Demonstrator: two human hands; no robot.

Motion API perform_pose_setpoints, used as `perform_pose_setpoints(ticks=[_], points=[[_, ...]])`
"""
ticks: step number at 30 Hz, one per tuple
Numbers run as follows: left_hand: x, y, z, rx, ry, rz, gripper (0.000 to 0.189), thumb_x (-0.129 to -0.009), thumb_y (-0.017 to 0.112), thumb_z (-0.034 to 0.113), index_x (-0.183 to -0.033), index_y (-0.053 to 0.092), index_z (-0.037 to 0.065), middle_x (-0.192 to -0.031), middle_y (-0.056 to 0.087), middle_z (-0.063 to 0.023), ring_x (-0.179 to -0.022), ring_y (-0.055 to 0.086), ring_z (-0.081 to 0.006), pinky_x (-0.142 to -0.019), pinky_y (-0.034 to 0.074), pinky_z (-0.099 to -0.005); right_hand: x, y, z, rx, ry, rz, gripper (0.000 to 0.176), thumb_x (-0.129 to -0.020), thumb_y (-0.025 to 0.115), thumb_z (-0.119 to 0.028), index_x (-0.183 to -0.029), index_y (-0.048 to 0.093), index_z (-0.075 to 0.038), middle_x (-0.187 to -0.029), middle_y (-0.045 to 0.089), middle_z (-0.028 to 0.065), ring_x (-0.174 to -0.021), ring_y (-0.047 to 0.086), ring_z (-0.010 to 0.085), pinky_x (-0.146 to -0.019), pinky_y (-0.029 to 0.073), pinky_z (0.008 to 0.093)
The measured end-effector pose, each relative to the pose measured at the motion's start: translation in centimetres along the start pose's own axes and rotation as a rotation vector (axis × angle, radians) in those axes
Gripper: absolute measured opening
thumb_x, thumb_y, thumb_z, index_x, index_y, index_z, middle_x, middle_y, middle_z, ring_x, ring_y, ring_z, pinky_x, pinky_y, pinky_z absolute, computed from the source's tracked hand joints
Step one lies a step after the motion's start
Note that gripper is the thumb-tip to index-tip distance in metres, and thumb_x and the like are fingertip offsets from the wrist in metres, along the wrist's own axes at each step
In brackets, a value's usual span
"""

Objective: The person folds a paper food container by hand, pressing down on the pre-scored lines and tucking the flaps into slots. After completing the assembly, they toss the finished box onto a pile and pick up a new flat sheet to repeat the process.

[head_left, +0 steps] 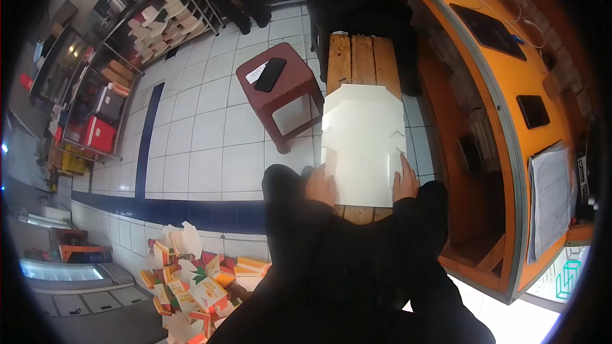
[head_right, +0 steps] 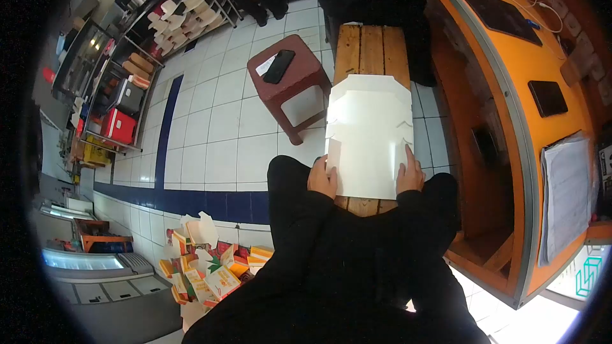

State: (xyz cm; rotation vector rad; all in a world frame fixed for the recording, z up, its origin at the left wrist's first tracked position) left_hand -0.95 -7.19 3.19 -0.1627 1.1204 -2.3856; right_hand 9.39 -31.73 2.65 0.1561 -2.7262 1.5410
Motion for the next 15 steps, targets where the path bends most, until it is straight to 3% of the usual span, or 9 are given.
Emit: perform_pose_setpoints(ticks=[2, 3, 5, 6, 7, 10, 11, 13, 15], points=[[-0.2, 0.1, -0.2, 0.365, -0.195, -0.125, 0.047, -0.086, 0.062, 0.018, -0.128, 0.050, 0.000, -0.120, 0.053, -0.0225, -0.112, 0.052, -0.0386, -0.097, 0.043, -0.0439, -0.6, 0.1, -0.4, -0.430, -0.164, 0.222, 0.053, -0.091, 0.060, -0.011, -0.142, 0.045, -0.012, -0.118, 0.060, 0.0223, -0.111, 0.057, 0.0333, -0.096, 0.045, 0.0425], [-0.3, 0.0, 0.0, 0.366, -0.189, -0.131, 0.047, -0.086, 0.062, 0.018, -0.128, 0.050, 0.000, -0.120, 0.053, -0.0225, -0.112, 0.052, -0.0386, -0.097, 0.043, -0.0439, -0.7, -0.6, -1.1, -0.429, -0.159, 0.229, 0.053, -0.091, 0.060, -0.011, -0.142, 0.045, -0.012, -0.118, 0.060, 0.0223, -0.111, 0.057, 0.0333, -0.096, 0.045, 0.0425], [-0.1, -0.1, 0.5, 0.363, -0.088, -0.111, 0.045, -0.085, 0.063, 0.016, -0.126, 0.053, 0.001, -0.122, 0.052, -0.0200, -0.110, 0.053, -0.0364, -0.094, 0.044, -0.0417, -0.3, -1.2, -2.0, -0.690, 0.163, -0.098, 0.047, -0.090, 0.064, -0.016, -0.135, 0.053, -0.010, -0.121, 0.060, 0.0220, -0.111, 0.058, 0.0332, -0.093, 0.048, 0.0404], [0.0, 0.5, 0.4, 0.365, -0.085, -0.120, 0.045, -0.085, 0.063, 0.016, -0.126, 0.053, 0.001, -0.122, 0.052, -0.0200, -0.110, 0.053, -0.0364, -0.094, 0.044, -0.0417, -0.4, -0.3, -1.4, -0.548, 0.036, -0.073, 0.045, -0.090, 0.065, -0.023, -0.132, 0.055, -0.008, -0.118, 0.062, 0.0201, -0.112, 0.058, 0.0334, -0.095, 0.047, 0.0400], [-0.1, 1.1, 0.4, 0.219, 0.023, -0.136, 0.047, -0.084, 0.064, 0.019, -0.126, 0.053, 0.002, -0.122, 0.052, -0.0182, -0.110, 0.053, -0.0351, -0.094, 0.043, -0.0423, 0.0, 0.1, -1.0, -0.547, 0.044, -0.070, 0.045, -0.090, 0.065, -0.023, -0.132, 0.055, -0.008, -0.118, 0.062, 0.0201, -0.112, 0.058, 0.0334, -0.095, 0.047, 0.0400], [0.4, 1.4, 2.4, -0.091, 0.212, -0.153, 0.052, -0.081, 0.066, 0.025, -0.126, 0.054, 0.003, -0.122, 0.052, -0.0151, -0.110, 0.052, -0.0326, -0.096, 0.040, -0.0441, 1.8, 0.5, -2.9, -0.023, -0.416, -0.043, 0.053, -0.088, 0.066, -0.034, -0.132, 0.054, -0.007, -0.126, 0.060, 0.0125, -0.112, 0.055, 0.0312, -0.092, 0.044, 0.0398], [0.6, 1.3, 3.5, -0.253, 0.291, -0.152, 0.054, -0.079, 0.066, 0.029, -0.126, 0.054, 0.004, -0.122, 0.052, -0.0139, -0.111, 0.051, -0.0315, -0.097, 0.038, -0.0454, 2.2, 0.5, -3.3, -0.024, -0.412, -0.043, 0.053, -0.088, 0.066, -0.034, -0.132, 0.054, -0.007, -0.126, 0.060, 0.0125, -0.112, 0.055, 0.0312, -0.092, 0.044, 0.0398], [1.0, 1.8, 3.8, -0.298, 0.294, -0.113, 0.056, -0.078, 0.066, 0.032, -0.125, 0.055, 0.005, -0.121, 0.053, -0.0129, -0.112, 0.050, -0.0308, -0.098, 0.035, -0.0466, 2.9, 0.7, -4.0, 0.253, -0.467, -0.089, 0.053, -0.085, 0.066, -0.034, -0.131, 0.055, -0.009, -0.133, 0.056, 0.0068, -0.109, 0.053, 0.0304, -0.093, 0.043, 0.0412], [0.6, 1.5, 4.6, -0.346, 0.311, -0.063, 0.057, -0.077, 0.067, 0.036, -0.124, 0.056, 0.006, -0.120, 0.054, -0.0120, -0.114, 0.049, -0.0301, -0.099, 0.033, -0.0479, 2.6, 0.7, -3.7, 0.237, -0.448, -0.084, 0.050, -0.085, 0.065, -0.030, -0.131, 0.056, -0.011, -0.135, 0.055, 0.0044, -0.106, 0.052, 0.0296, -0.091, 0.044, 0.0403]])
Point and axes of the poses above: each hand's wrist, its own x-axis away from the middle knuckle, its own y-axis out of the palm, z = x × y, the point moved 4 cm from there along -x, towards the middle knuckle
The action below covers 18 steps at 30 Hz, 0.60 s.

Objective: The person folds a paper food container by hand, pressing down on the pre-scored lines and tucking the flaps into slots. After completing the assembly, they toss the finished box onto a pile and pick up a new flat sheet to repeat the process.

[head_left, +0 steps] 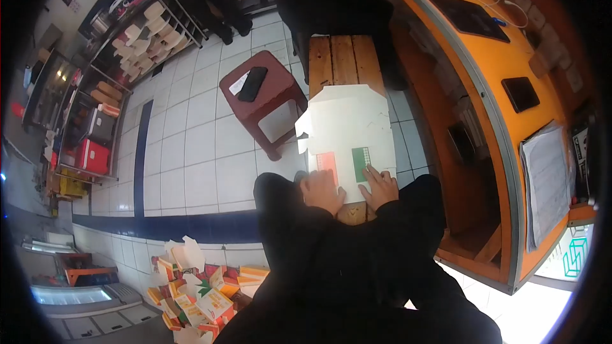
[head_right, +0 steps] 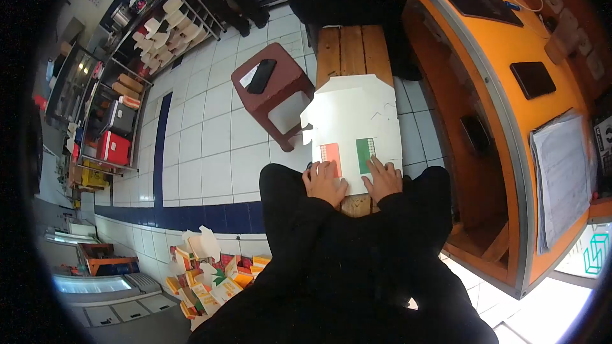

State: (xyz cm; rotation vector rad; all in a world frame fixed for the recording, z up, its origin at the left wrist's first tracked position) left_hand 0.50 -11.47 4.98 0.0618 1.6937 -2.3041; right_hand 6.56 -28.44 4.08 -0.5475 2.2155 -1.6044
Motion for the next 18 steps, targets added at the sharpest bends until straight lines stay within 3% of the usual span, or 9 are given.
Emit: perform_pose_setpoints(ticks=[2, 6, 8, 12, 14, 15, 16, 18], points=[[-0.5, -1.8, 0.6, 0.025, 0.018, 0.186, 0.049, -0.080, 0.065, 0.031, -0.121, 0.057, 0.006, -0.117, 0.057, -0.0120, -0.110, 0.053, -0.0307, -0.095, 0.038, -0.0441, 0.2, 0.5, 1.0, -0.143, 0.031, 0.017, 0.047, -0.088, 0.063, -0.030, -0.131, 0.056, -0.015, -0.135, 0.054, 0.0050, -0.107, 0.050, 0.0295, -0.088, 0.043, 0.0400], [-2.9, 1.2, 2.4, 0.253, 0.002, 0.141, 0.042, -0.082, 0.065, 0.029, -0.116, 0.060, 0.003, -0.108, 0.064, -0.0134, -0.097, 0.062, -0.0318, -0.085, 0.047, -0.0400, 0.7, 0.1, 1.6, -0.276, 0.037, 0.084, 0.043, -0.086, 0.064, -0.021, -0.129, 0.059, -0.014, -0.132, 0.056, 0.0077, -0.107, 0.051, 0.0327, -0.094, 0.043, 0.0446], [-4.1, 5.1, 2.7, 0.685, -0.312, -0.163, 0.041, -0.085, 0.063, 0.034, -0.112, 0.062, 0.002, -0.100, 0.066, -0.0173, -0.093, 0.062, -0.0344, -0.084, 0.048, -0.0431, 0.7, 0.9, 2.3, -0.245, 0.040, 0.066, 0.042, -0.085, 0.065, -0.017, -0.126, 0.060, -0.015, -0.135, 0.053, 0.0122, -0.107, 0.052, 0.0346, -0.095, 0.043, 0.0457], [-6.1, 10.3, 2.3, 0.750, -0.294, -0.272, 0.036, -0.088, 0.063, 0.029, -0.106, 0.065, -0.001, -0.093, 0.068, -0.0192, -0.081, 0.067, -0.0302, -0.074, 0.053, -0.0397, 2.1, -0.9, 2.3, -0.149, 0.044, 0.313, 0.045, -0.081, 0.068, -0.017, -0.125, 0.059, -0.012, -0.137, 0.048, 0.0169, -0.106, 0.053, 0.0354, -0.094, 0.044, 0.0431], [-5.8, 12.8, 1.5, 1.248, -0.564, -0.339, 0.025, -0.090, 0.066, 0.019, -0.099, 0.067, -0.004, -0.091, 0.068, -0.0135, -0.077, 0.068, -0.0211, -0.065, 0.058, -0.0328, 3.4, -0.3, 4.7, -0.220, 0.394, 0.354, 0.045, -0.078, 0.072, -0.019, -0.120, 0.059, -0.009, -0.139, 0.043, 0.0194, -0.111, 0.051, 0.0365, -0.095, 0.043, 0.0426], [-5.5, 11.3, 2.3, 1.431, -0.634, -0.303, 0.026, -0.089, 0.063, 0.017, -0.102, 0.066, -0.005, -0.089, 0.068, -0.0130, -0.071, 0.066, -0.0188, -0.060, 0.056, -0.0302, 4.2, 0.6, 5.6, -0.323, 0.451, 0.426, 0.042, -0.077, 0.072, -0.018, -0.114, 0.058, -0.004, -0.126, 0.053, 0.0206, -0.104, 0.058, 0.0344, -0.085, 0.049, 0.0410], [-5.4, 10.6, 2.4, 1.427, -0.634, -0.305, 0.026, -0.089, 0.063, 0.017, -0.102, 0.066, -0.005, -0.089, 0.068, -0.0130, -0.071, 0.066, -0.0188, -0.060, 0.056, -0.0302, 4.7, 0.7, 5.5, -0.326, 0.453, 0.426, 0.042, -0.077, 0.072, -0.018, -0.114, 0.058, -0.004, -0.126, 0.053, 0.0206, -0.104, 0.058, 0.0344, -0.085, 0.049, 0.0410], [-5.3, 9.6, 2.5, 1.494, -0.639, -0.307, 0.025, -0.089, 0.062, 0.014, -0.102, 0.065, -0.006, -0.087, 0.066, -0.0104, -0.073, 0.064, -0.0180, -0.061, 0.057, -0.0299, 5.7, 2.8, 5.8, -0.691, 0.674, 0.117, 0.034, -0.081, 0.068, -0.013, -0.110, 0.055, -0.001, -0.107, 0.062, 0.0203, -0.091, 0.066, 0.0295, -0.074, 0.053, 0.0370]])
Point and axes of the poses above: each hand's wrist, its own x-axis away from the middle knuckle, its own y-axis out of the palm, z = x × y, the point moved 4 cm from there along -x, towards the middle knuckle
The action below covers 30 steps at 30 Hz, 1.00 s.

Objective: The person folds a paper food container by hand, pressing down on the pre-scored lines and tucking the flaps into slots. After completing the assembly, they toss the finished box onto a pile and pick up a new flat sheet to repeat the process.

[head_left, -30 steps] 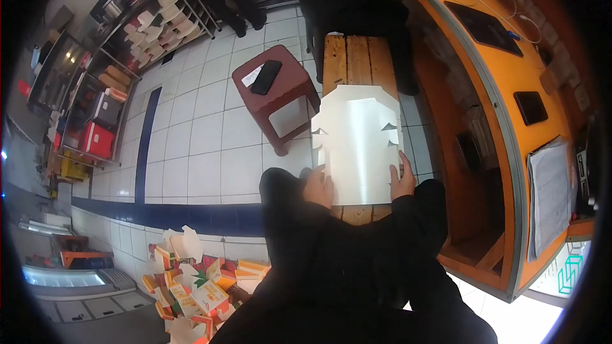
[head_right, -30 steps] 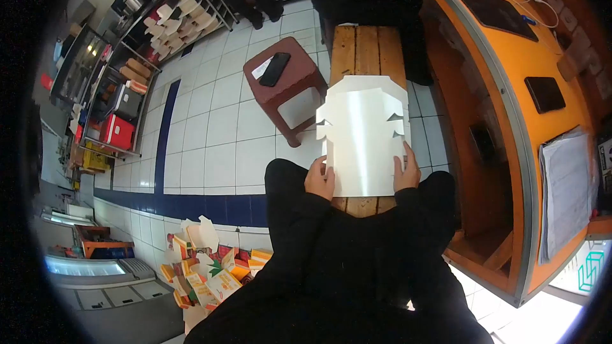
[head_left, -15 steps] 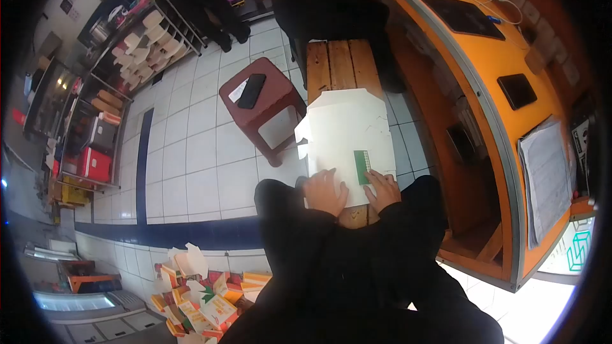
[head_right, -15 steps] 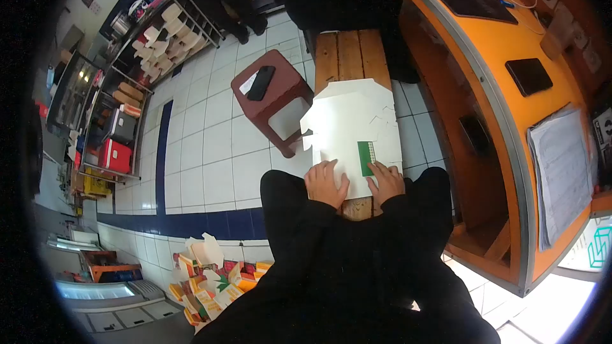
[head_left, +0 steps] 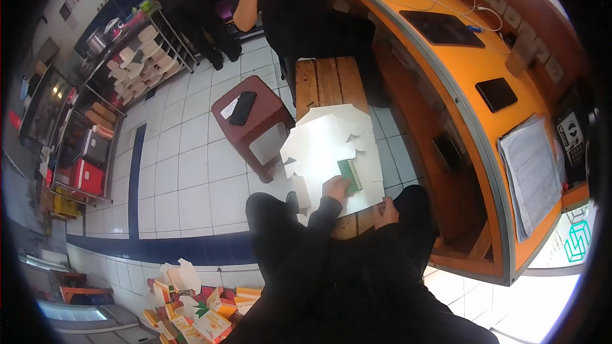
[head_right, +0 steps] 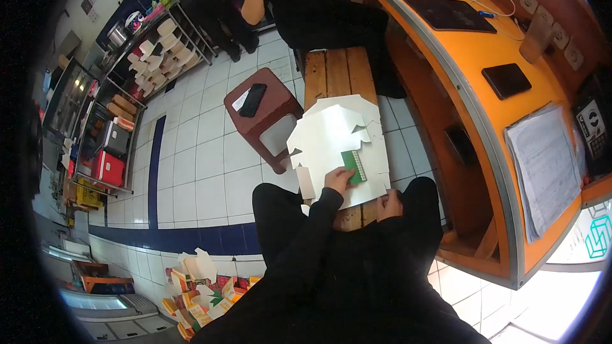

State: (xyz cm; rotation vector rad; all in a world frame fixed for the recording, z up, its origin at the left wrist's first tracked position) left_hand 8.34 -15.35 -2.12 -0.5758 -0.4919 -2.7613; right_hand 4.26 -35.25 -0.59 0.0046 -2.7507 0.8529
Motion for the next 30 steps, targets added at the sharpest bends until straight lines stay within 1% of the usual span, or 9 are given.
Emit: perform_pose_setpoints(ticks=[1, 3, 9, 16, 18, 21, 25, 27, 30], points=[[0.2, 0.0, 0.2, -0.002, -0.004, -0.001, 0.025, -0.089, 0.062, 0.014, -0.102, 0.065, -0.006, -0.087, 0.066, -0.0104, -0.073, 0.064, -0.0180, -0.061, 0.057, -0.0299, 0.1, 0.2, 0.2, -0.001, 0.004, 0.000, 0.034, -0.081, 0.068, -0.013, -0.110, 0.055, -0.001, -0.107, 0.062, 0.0203, -0.091, 0.066, 0.0295, -0.074, 0.053, 0.0370], [0.6, 0.2, 0.5, 0.048, -0.044, -0.020, 0.025, -0.090, 0.062, 0.015, -0.104, 0.065, -0.005, -0.087, 0.064, -0.0083, -0.075, 0.061, -0.0161, -0.063, 0.057, -0.0304, 0.3, 0.3, -1.8, -0.079, -0.337, 0.091, 0.030, -0.085, 0.064, -0.010, -0.112, 0.054, 0.001, -0.091, 0.065, 0.0185, -0.080, 0.068, 0.0233, -0.067, 0.054, 0.0328], [1.1, 0.8, 0.7, 0.068, 0.001, 0.005, 0.026, -0.091, 0.062, 0.016, -0.107, 0.065, -0.004, -0.089, 0.063, -0.0074, -0.078, 0.060, -0.0150, -0.066, 0.057, -0.0308, 2.0, 0.3, -4.3, -0.338, -0.315, 0.059, 0.030, -0.090, 0.060, -0.010, -0.117, 0.054, 0.001, -0.094, 0.065, 0.0186, -0.084, 0.068, 0.0203, -0.073, 0.054, 0.0331], [-0.1, 1.3, -1.8, 0.034, 0.024, -0.061, 0.024, -0.090, 0.066, 0.013, -0.109, 0.066, -0.002, -0.090, 0.065, -0.0051, -0.076, 0.063, -0.0139, -0.064, 0.058, -0.0275, 1.8, 0.1, -4.8, -0.117, -0.440, 0.126, 0.020, -0.091, 0.056, -0.007, -0.111, 0.060, -0.003, -0.098, 0.064, 0.0164, -0.087, 0.065, 0.0315, -0.076, 0.051, 0.0377], [-1.3, 1.3, -2.8, -0.329, 0.247, -0.158, 0.026, -0.091, 0.064, 0.012, -0.112, 0.064, -0.004, -0.095, 0.066, -0.0077, -0.079, 0.065, -0.0153, -0.065, 0.059, -0.0285, 1.7, 0.0, -5.0, -0.069, -0.524, 0.131, 0.017, -0.091, 0.056, -0.007, -0.107, 0.063, -0.003, -0.098, 0.064, 0.0159, -0.086, 0.064, 0.0326, -0.075, 0.050, 0.0376], [-0.8, 1.4, -3.9, -0.425, 0.303, -0.098, 0.029, -0.092, 0.062, 0.012, -0.116, 0.063, -0.005, -0.098, 0.069, -0.0122, -0.084, 0.067, -0.0165, -0.067, 0.059, -0.0303, 1.9, -0.3, -5.1, -0.055, -0.539, 0.177, 0.016, -0.091, 0.058, -0.008, -0.105, 0.064, -0.003, -0.096, 0.064, 0.0158, -0.085, 0.065, 0.0318, -0.072, 0.051, 0.0369], [4.5, 3.8, 0.1, -0.716, 0.281, -0.059, 0.031, -0.092, 0.060, 0.010, -0.119, 0.062, -0.004, -0.099, 0.071, -0.0168, -0.087, 0.069, -0.0204, -0.072, 0.058, -0.0333, 1.3, 0.2, -4.1, -0.086, -0.440, 0.183, 0.015, -0.090, 0.060, -0.010, -0.102, 0.064, -0.003, -0.091, 0.065, 0.0156, -0.079, 0.066, 0.0297, -0.068, 0.051, 0.0358], [5.7, 4.5, 0.5, -0.846, 0.406, 0.010, 0.029, -0.086, 0.057, 0.018, -0.110, 0.068, 0.005, -0.097, 0.067, -0.0225, -0.091, 0.066, -0.0378, -0.080, 0.052, -0.0418, 1.0, 0.3, -3.9, -0.132, -0.343, 0.170, 0.016, -0.089, 0.062, -0.013, -0.101, 0.064, -0.003, -0.087, 0.066, 0.0154, -0.074, 0.067, 0.0277, -0.065, 0.052, 0.0350], [4.5, 3.8, -0.6, -0.831, 0.391, -0.209, 0.037, -0.086, 0.061, 0.009, -0.122, 0.061, 0.001, -0.103, 0.070, -0.0176, -0.093, 0.069, -0.0288, -0.084, 0.053, -0.0354, 0.5, 0.0, -4.0, -0.112, -0.258, 0.178, 0.018, -0.089, 0.064, -0.014, -0.103, 0.064, -0.002, -0.085, 0.067, 0.0159, -0.076, 0.069, 0.0245, -0.068, 0.054, 0.0323]])
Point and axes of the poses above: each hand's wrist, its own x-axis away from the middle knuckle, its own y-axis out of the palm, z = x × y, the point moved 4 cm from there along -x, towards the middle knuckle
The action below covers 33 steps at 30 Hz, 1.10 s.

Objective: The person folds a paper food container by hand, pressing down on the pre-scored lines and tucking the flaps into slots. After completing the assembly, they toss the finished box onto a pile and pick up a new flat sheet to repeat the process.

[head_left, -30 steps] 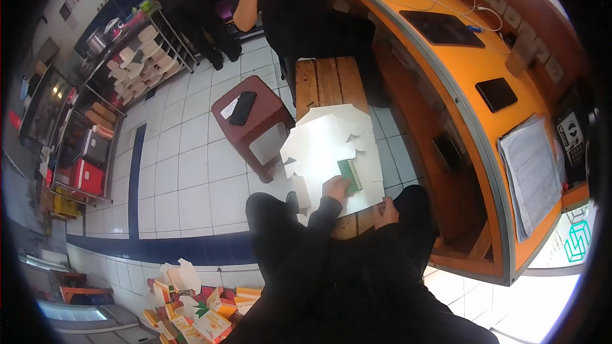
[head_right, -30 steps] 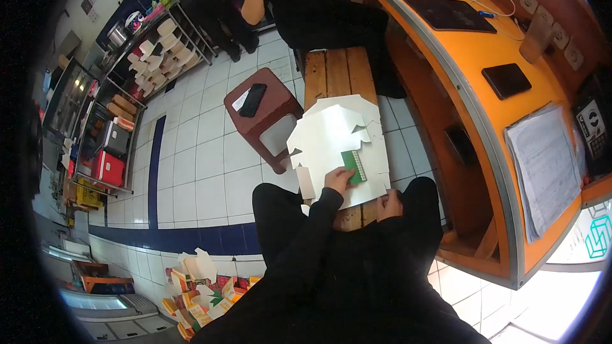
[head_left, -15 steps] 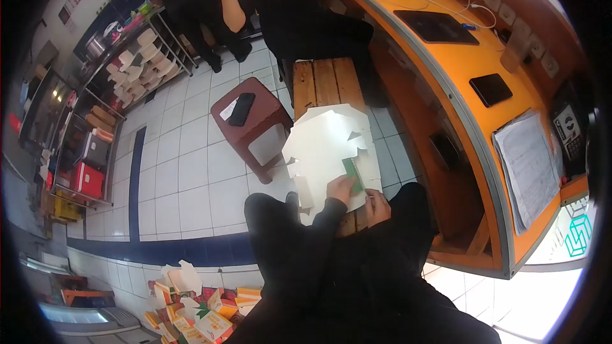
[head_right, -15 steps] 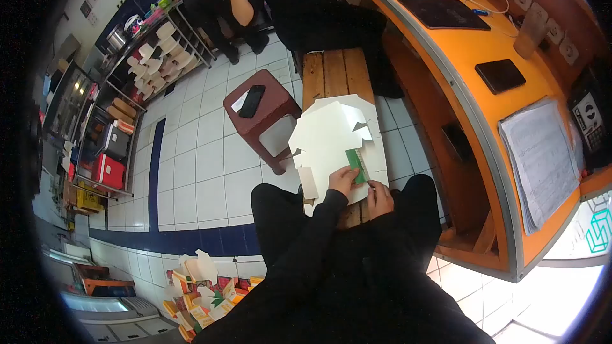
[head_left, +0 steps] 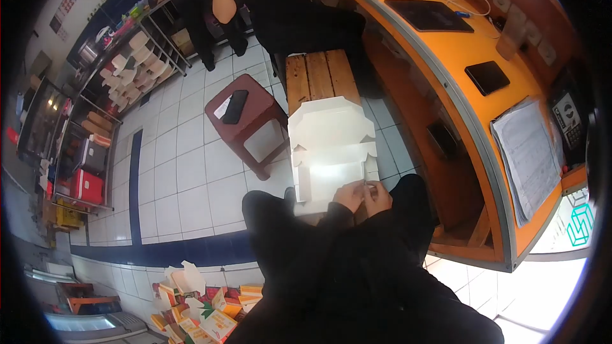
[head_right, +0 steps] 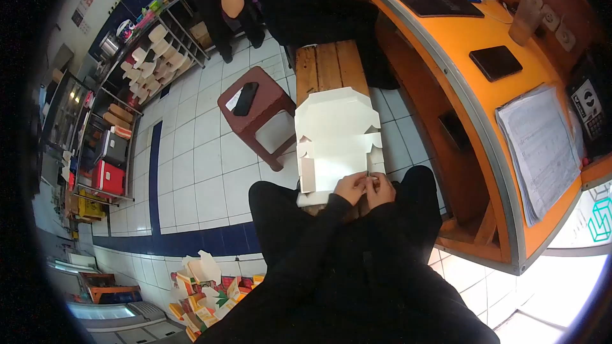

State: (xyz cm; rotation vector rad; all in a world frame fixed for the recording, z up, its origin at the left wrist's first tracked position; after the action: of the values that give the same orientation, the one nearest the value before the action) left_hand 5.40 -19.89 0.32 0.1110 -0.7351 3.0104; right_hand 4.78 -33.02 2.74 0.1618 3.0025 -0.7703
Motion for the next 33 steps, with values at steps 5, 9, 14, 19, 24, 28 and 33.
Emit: perform_pose_setpoints(ticks=[5, 9, 14, 19, 24, 28, 33], points=[[1.5, -8.2, 4.2, 0.010, 0.160, 0.251, 0.029, -0.088, 0.058, 0.009, -0.116, 0.064, 0.004, -0.107, 0.070, -0.0135, -0.099, 0.067, -0.0261, -0.087, 0.051, -0.0343, -1.3, 1.2, 3.6, 0.034, -0.007, 0.035, 0.020, -0.090, 0.062, -0.017, -0.103, 0.063, -0.001, -0.088, 0.068, 0.0170, -0.075, 0.070, 0.0242, -0.066, 0.055, 0.0333], [3.1, -17.0, 2.2, -0.131, 0.010, 0.715, 0.025, -0.092, 0.061, 0.018, -0.113, 0.063, 0.004, -0.092, 0.068, -0.0081, -0.082, 0.063, -0.0171, -0.076, 0.050, -0.0316, -1.3, -0.1, 2.8, -0.023, 0.027, 0.082, 0.017, -0.092, 0.058, -0.017, -0.100, 0.063, -0.002, -0.089, 0.067, 0.0156, -0.079, 0.065, 0.0305, -0.070, 0.051, 0.0379], [2.4, -15.4, -6.6, 0.686, -0.439, 0.129, 0.044, -0.096, 0.054, 0.044, -0.123, 0.058, 0.009, -0.113, 0.063, -0.0059, -0.094, 0.061, -0.0168, -0.078, 0.049, -0.0318, -1.1, 0.4, 1.0, -0.070, -0.059, -0.014, 0.018, -0.093, 0.058, -0.017, -0.102, 0.062, -0.002, -0.092, 0.066, 0.0153, -0.078, 0.066, 0.0288, -0.066, 0.051, 0.0375], [4.7, -14.1, 0.6, 1.038, -0.352, 0.016, 0.046, -0.094, 0.060, 0.035, -0.129, 0.053, 0.006, -0.115, 0.058, -0.0063, -0.101, 0.058, -0.0186, -0.084, 0.049, -0.0343, -0.2, 0.1, -0.4, -0.014, -0.122, 0.002, 0.020, -0.093, 0.059, -0.016, -0.104, 0.062, 0.000, -0.091, 0.067, 0.0165, -0.071, 0.068, 0.0245, -0.062, 0.052, 0.0330], [4.1, -14.0, -2.0, 0.897, -0.344, -0.094, 0.046, -0.089, 0.067, 0.026, -0.128, 0.054, 0.004, -0.114, 0.060, -0.0064, -0.102, 0.059, -0.0177, -0.085, 0.050, -0.0344, -0.2, 0.3, -0.6, 0.007, -0.191, 0.016, 0.020, -0.093, 0.059, -0.014, -0.107, 0.062, 0.000, -0.096, 0.066, 0.0165, -0.075, 0.068, 0.0265, -0.063, 0.053, 0.0343], [3.3, -12.4, -6.7, 0.757, -0.335, 0.047, 0.041, -0.089, 0.066, 0.022, -0.123, 0.054, 0.001, -0.104, 0.062, -0.0063, -0.097, 0.061, -0.0167, -0.078, 0.053, -0.0337, 0.6, -0.5, -3.2, 0.015, -0.154, 0.039, 0.027, -0.088, 0.065, -0.020, -0.111, 0.061, -0.005, -0.108, 0.062, 0.0154, -0.097, 0.062, 0.0324, -0.080, 0.050, 0.0399], [2.8, -11.4, -8.5, 0.912, -0.252, 0.179, 0.035, -0.090, 0.067, 0.017, -0.118, 0.054, 0.001, -0.101, 0.062, -0.0078, -0.092, 0.064, -0.0170, -0.073, 0.056, -0.0328, 4.8, -1.5, -12.2, 0.338, -0.696, -0.236, 0.047, -0.072, 0.080, -0.027, -0.114, 0.063, -0.014, -0.113, 0.054, 0.0075, -0.109, 0.051, 0.0301, -0.093, 0.038, 0.0440]])
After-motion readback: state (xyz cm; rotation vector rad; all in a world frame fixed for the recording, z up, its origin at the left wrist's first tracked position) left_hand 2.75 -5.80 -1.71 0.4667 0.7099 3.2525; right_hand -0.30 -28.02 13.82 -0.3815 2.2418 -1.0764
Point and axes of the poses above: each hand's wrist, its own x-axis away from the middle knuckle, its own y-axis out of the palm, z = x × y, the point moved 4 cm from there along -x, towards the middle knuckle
